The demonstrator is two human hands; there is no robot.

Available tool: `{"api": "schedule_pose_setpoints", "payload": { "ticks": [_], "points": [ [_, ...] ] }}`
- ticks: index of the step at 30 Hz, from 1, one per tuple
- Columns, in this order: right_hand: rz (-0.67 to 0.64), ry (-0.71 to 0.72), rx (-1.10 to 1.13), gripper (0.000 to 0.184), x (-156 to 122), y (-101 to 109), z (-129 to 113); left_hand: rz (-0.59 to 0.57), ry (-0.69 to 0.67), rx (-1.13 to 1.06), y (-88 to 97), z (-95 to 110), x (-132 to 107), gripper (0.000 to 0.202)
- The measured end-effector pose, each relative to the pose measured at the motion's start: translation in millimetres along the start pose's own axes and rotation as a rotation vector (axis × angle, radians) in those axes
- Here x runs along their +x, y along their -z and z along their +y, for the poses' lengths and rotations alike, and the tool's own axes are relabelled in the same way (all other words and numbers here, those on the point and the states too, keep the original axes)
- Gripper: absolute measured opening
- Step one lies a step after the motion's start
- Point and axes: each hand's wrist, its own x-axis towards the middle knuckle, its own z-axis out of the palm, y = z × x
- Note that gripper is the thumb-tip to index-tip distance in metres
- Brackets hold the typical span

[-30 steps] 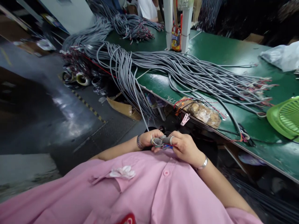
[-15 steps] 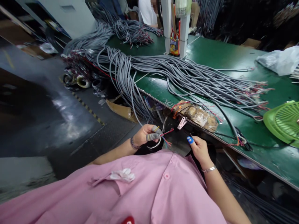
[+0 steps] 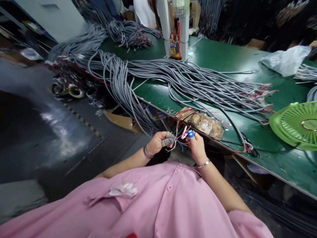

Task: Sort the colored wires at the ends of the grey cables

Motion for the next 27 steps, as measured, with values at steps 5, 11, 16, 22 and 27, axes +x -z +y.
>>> {"api": "schedule_pose_setpoints", "payload": {
  "ticks": [5,11,16,22,27],
  "points": [
    [-0.068,-0.016,0.096,0.052,7,-3,1,-0.025,-0.01,-0.018,-6.7,-3,9,0.037],
    [-0.112,-0.11,0.22,0.051,11,-9,-5,-0.047,0.021,0.019,-12.7,-4,14,0.04],
    [-0.056,-0.106,0.254,0.05,10,-11,-6,-0.091,0.03,0.063,-15.7,-10,13,0.036],
    [-0.054,-0.185,0.308,0.054,7,-10,-4,-0.085,0.044,0.039,-16.6,-11,8,0.04],
    [-0.072,-0.227,0.321,0.058,0,2,4,-0.079,0.06,0.016,-12.4,-10,-7,0.044]
  ]
}}
